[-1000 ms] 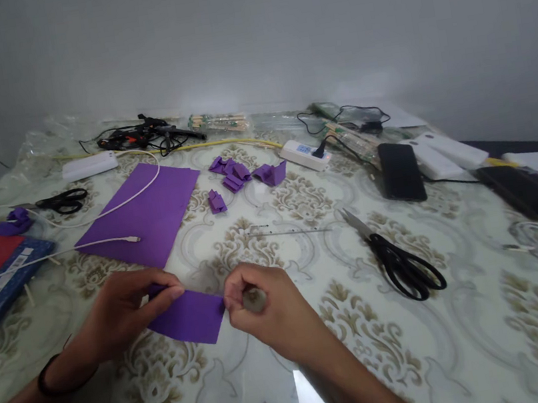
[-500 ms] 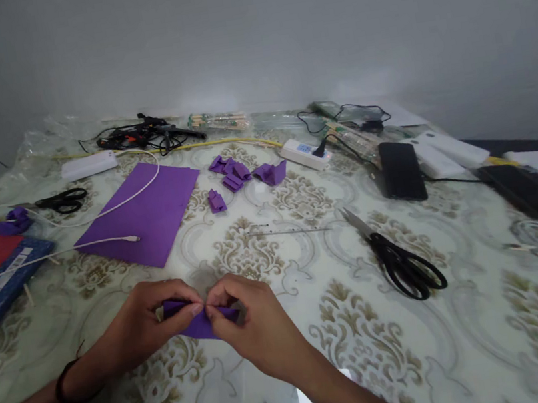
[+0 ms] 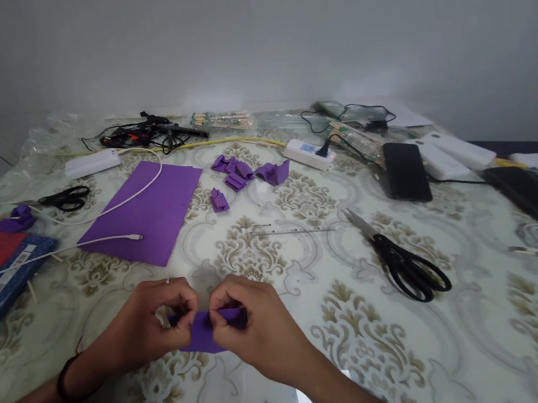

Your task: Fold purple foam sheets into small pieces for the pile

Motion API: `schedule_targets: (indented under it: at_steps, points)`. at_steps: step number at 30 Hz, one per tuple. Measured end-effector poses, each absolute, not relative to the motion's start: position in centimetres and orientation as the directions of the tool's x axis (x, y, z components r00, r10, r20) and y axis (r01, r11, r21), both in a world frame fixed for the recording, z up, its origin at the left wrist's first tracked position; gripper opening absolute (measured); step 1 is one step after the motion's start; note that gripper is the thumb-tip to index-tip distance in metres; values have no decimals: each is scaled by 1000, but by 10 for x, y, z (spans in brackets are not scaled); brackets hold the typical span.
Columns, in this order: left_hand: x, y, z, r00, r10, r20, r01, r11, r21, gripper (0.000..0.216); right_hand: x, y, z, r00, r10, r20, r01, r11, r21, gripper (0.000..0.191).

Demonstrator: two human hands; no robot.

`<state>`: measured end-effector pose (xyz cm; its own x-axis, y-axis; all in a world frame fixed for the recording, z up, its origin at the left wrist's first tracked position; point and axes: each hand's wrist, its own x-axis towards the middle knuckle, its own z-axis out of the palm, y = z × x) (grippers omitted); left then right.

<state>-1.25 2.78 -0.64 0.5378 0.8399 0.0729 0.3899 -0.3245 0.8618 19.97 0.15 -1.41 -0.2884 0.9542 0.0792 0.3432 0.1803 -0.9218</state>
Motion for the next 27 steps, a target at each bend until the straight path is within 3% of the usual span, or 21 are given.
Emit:
schedule_targets:
  at_steps: [4,13,18,27]
  points:
    - [-18,35,1,516,856,27,405,-271,873,11,207,6,-10,-255,964,75,330,160,-930,11]
    - [-28,47,3,393,912,116,370,-273,888,6,209,9,-14,-212,977,14,317,82,-945,8]
    - [-13,33,-9,534,842,83,391,-332,858,9,201,6,-18,-259,965,25,321,110,-941,9]
    - [-13,26,-7,524,839,144,438,-411,799,11,202,7,-16,-292,952,86,331,185,-925,10]
